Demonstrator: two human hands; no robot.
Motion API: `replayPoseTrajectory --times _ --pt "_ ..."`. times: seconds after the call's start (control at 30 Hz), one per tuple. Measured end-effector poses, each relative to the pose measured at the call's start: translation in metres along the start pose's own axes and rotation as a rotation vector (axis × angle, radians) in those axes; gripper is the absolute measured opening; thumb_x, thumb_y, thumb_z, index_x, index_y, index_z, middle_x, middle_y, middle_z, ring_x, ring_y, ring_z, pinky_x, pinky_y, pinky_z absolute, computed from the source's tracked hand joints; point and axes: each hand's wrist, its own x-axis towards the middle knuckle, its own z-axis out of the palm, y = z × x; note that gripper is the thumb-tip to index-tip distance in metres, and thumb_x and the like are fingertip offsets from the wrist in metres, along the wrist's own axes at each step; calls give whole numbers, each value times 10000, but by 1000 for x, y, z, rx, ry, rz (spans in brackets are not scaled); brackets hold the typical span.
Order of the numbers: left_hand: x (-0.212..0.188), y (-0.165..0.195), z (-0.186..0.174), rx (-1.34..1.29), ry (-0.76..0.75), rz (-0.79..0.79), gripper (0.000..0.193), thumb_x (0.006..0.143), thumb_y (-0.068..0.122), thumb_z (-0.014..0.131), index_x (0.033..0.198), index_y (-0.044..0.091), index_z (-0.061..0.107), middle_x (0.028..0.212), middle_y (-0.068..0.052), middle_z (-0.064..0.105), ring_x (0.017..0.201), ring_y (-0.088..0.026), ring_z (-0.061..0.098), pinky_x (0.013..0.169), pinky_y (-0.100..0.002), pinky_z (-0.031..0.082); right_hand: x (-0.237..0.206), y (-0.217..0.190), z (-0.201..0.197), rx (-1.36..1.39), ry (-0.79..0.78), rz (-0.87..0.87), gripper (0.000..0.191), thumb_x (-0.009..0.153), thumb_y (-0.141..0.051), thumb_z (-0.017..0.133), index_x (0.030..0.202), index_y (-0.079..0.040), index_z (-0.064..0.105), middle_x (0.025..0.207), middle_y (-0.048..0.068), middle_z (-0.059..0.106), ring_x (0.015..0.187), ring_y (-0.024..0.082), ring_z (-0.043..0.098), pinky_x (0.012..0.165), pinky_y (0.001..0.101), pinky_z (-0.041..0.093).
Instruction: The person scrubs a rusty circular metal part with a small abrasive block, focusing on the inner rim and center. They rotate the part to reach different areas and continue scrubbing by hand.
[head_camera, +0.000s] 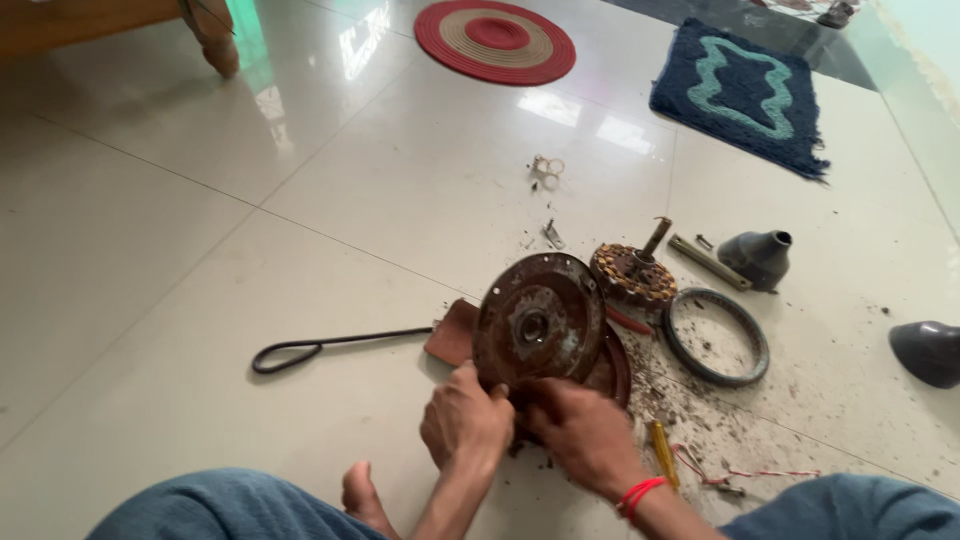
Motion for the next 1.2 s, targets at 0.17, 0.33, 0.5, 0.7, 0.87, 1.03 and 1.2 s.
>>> replayPoseTrajectory --times 0.17,0.33,0.5,0.7,0.87,1.03,1.2 --pt "2 1 4 -67 -48 19 164 884 244 724 988 119 748 879 -129 793 820 -298 802 789 -425 635 -7 -9 -8 -42 58 -106 310 889 -299 639 1158 -176 728 1060 73 755 903 325 722 754 459 576" --pt "-2 5 -5 75 -55 -16 207 884 304 753 998 133 727 933 -151 766 912 -335 746 808 -467 606 -10 -16 -11 -140 35 -58 286 905 -288 622 1151 -198 736 1031 71 742 898 298 735 787 436 588" --pt "-3 7 -6 33 -36 9 211 867 285 756 1023 150 712 928 -140 772 889 -328 764 822 -459 610 -7 -10 -7 -87 107 -144 361 829 -265 677 1176 -226 767 1103 81 743 912 327 717 762 471 568" --pt "6 0 7 -54 22 83 195 853 222 760 992 90 724 911 -148 778 836 -301 801 804 -417 647 -3 -7 -4 -61 84 -179 346 865 -263 667 1192 -172 734 1054 102 737 889 339 717 760 465 574" --pt "7 -5 17 -74 18 103 171 845 172 768 966 59 726 864 -178 769 805 -322 768 757 -427 632 -4 -4 -2 -61 96 -152 283 886 -261 659 1125 -123 721 1042 109 739 866 347 724 754 472 578" --pt "10 -3 18 -97 13 82 147 843 168 761 958 79 738 859 -147 777 776 -305 779 750 -437 629 -2 -7 -2 -70 103 -97 311 868 -243 653 1151 -147 737 1042 103 741 884 345 726 777 474 580" --pt "2 2 6 -42 43 84 193 825 206 765 971 87 723 888 -166 767 834 -337 759 791 -466 603 -4 -15 -5 -66 94 -29 311 880 -251 650 1163 -178 755 1060 96 744 943 338 710 790 473 568"
